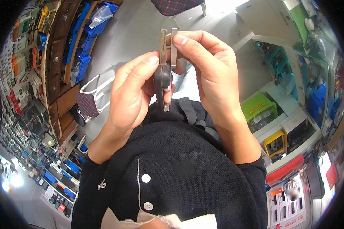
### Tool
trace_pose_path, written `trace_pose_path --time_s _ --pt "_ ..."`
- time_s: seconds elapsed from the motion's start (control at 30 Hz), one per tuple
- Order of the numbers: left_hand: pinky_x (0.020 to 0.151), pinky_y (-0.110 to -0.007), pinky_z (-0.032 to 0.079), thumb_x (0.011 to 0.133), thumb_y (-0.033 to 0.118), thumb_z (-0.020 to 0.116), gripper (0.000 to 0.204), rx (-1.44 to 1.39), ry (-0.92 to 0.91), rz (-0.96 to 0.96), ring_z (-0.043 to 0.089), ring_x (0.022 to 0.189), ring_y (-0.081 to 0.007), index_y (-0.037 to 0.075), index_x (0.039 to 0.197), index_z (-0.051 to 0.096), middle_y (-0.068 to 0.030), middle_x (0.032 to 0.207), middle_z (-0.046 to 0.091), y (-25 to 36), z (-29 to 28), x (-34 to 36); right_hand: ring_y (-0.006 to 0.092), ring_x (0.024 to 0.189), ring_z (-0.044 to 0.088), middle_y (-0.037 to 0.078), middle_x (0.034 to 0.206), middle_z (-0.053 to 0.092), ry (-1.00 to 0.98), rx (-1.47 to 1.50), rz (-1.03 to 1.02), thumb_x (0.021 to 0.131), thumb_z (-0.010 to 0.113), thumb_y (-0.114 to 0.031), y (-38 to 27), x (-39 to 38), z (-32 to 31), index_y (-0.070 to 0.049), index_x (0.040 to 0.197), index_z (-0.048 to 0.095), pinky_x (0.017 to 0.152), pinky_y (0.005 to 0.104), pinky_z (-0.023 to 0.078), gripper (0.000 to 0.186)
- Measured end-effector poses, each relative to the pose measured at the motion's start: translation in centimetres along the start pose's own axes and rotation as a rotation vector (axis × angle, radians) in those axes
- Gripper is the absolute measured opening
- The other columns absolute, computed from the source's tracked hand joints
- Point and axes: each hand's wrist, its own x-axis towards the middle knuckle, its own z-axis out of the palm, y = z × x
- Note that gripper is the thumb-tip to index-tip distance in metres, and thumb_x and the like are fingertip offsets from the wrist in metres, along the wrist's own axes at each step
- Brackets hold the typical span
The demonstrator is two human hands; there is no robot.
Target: The person retrieves a key and a key blank, then uses a key-cutting machine to duplicate the key. They align the key blank in the machine's vise, adjust the cutting wheel, and operate the machine to cut the key profile.
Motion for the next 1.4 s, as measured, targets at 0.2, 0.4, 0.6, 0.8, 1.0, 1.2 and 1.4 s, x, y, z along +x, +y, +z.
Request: trace_pose_path --time_s 0.2,0.4,0.6,0.8,1.0,1.2,1.4 --pt "0.057 -0.023 0.044 0.093 0.024 0.038 0.037 -0.004 -0.001 0.028 0.052 0.063 -0.0116 -0.007 0.107 0.054 -0.0113 0.088 0.059 -0.1 0.0 0.1 0.0085 0.065 0.054 0.006 0.077 0.063 0.026 0.082 0.019 0.085 0.059 -0.012 -0.2 0.0 0.3 0.002 0.09 0.063 0.058 0.0223 0.041 0.015" --pt "0.058 -0.024 0.044 0.093 0.024 0.039 0.037 -0.016 0.01 0.028 0.051 0.064 -0.0112 -0.007 0.106 0.054 -0.011 0.089 0.059 -0.1 -0.1 0.0 0.0083 0.064 0.053 0.007 0.079 0.064 0.02 0.075 0.021 0.085 0.059 -0.012 -0.3 -0.1 0.6 0.002 0.091 0.063 0.059 0.0219 0.041 0.015" --pt "0.059 -0.023 0.044 0.092 0.024 0.039 0.036 -0.024 0.003 0.047 0.052 0.068 -0.011 -0.006 0.104 0.055 -0.0106 0.09 0.059 -0.2 -0.1 0.1 0.0077 0.066 0.054 0.007 0.08 0.064 0.001 0.078 0.0 0.085 0.059 -0.012 -0.3 -0.1 0.7 0.002 0.092 0.063 0.06 0.0218 0.042 0.016" --pt "0.059 -0.023 0.045 0.092 0.023 0.042 0.033 -0.06 0.029 0.036 0.053 0.07 -0.0094 -0.005 0.104 0.056 -0.0088 0.089 0.059 -0.2 0.0 0.0 0.0075 0.067 0.054 0.007 0.081 0.064 0.012 0.068 -0.003 0.085 0.059 -0.013 -0.1 -0.2 0.8 0.002 0.091 0.063 0.061 0.0213 0.043 0.016" --pt "0.071 -0.019 0.041 0.093 0.019 0.045 0.027 -0.155 0.036 0.035 0.051 0.079 -0.005 -0.004 0.097 0.059 -0.0019 0.085 0.059 -0.2 -0.1 0.0 0.0077 0.068 0.054 0.007 0.083 0.064 0.005 0.085 0.006 0.085 0.06 -0.013 -0.1 -0.1 0.9 0.002 0.091 0.063 0.061 0.0213 0.043 0.016" --pt "0.059 -0.022 0.045 0.091 0.024 0.044 0.032 -0.054 0.018 0.035 0.054 0.07 -0.0083 -0.004 0.104 0.056 -0.0077 0.089 0.059 0.0 -0.1 0.1 0.0075 0.067 0.054 0.007 0.083 0.064 0.024 0.072 -0.003 0.085 0.059 -0.012 -0.1 -0.1 1.1 0.001 0.092 0.062 0.061 0.0214 0.043 0.016" --pt "0.058 -0.017 0.034 0.089 0.016 0.054 0.02 -0.131 0.025 0.045 0.04 0.066 -0.0009 -0.003 0.091 0.059 0.0045 0.073 0.05 0.0 0.1 0.1 0.0083 0.071 0.055 0.007 0.086 0.064 0.011 0.08 -0.002 0.086 0.057 -0.014 0.0 0.1 0.9 0.0 0.092 0.061 0.066 0.0232 0.043 0.016"
